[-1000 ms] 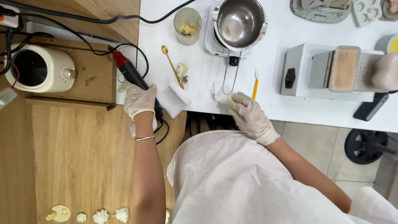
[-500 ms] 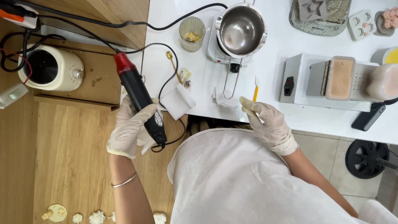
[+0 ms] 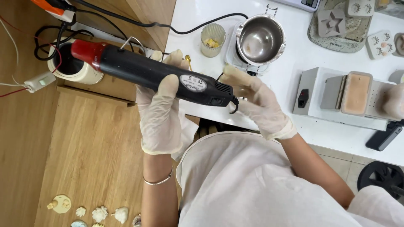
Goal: Cleaning a small melting pot and then melting a block of wax using an electric stove and a heat gun.
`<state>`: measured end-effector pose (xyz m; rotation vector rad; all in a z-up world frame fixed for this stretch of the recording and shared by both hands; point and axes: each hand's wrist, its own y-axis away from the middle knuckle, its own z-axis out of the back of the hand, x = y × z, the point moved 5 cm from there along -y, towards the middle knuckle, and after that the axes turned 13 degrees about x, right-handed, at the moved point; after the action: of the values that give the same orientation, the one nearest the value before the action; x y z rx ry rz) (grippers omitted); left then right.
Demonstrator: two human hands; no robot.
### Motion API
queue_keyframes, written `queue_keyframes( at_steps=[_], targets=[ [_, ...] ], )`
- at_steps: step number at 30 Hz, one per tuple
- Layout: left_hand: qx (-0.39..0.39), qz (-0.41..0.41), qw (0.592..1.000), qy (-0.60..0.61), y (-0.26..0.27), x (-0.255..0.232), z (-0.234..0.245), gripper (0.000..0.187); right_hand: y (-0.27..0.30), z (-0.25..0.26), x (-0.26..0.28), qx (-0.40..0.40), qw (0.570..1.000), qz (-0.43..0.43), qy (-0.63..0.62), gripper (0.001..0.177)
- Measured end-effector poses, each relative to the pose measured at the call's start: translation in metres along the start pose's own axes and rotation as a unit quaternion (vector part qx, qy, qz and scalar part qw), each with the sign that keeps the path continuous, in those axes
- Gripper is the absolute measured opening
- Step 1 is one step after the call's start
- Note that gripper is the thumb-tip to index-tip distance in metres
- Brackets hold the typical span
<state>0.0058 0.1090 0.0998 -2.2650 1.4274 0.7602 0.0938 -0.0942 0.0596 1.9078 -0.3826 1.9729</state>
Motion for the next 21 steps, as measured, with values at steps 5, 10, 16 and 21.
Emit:
queue_keyframes(
  at_steps=[5,10,16,21],
  targets=[
    [-0.008,-0.05,0.999,-0.001,-0.006,0.005,-0.02,0.047,0.053,0.0,-0.009,-0.123,0.963,0.221,-0.095,0.016],
    [-0.044,-0.021,0.998,0.037,0.008,0.043,-0.043,0.049,-0.005,-0.046,0.046,0.094,0.962,-0.01,-0.256,0.104],
    [0.219,0.021,0.96,-0.175,0.006,0.054,-0.084,0.018,0.003,0.013,0.066,-0.22,0.901,0.18,-0.327,0.08],
    [0.346,0.258,0.861,-0.268,0.042,0.129,-0.062,0.02,0.002,0.087,0.02,-0.204,0.933,0.16,-0.25,0.066]
  ],
)
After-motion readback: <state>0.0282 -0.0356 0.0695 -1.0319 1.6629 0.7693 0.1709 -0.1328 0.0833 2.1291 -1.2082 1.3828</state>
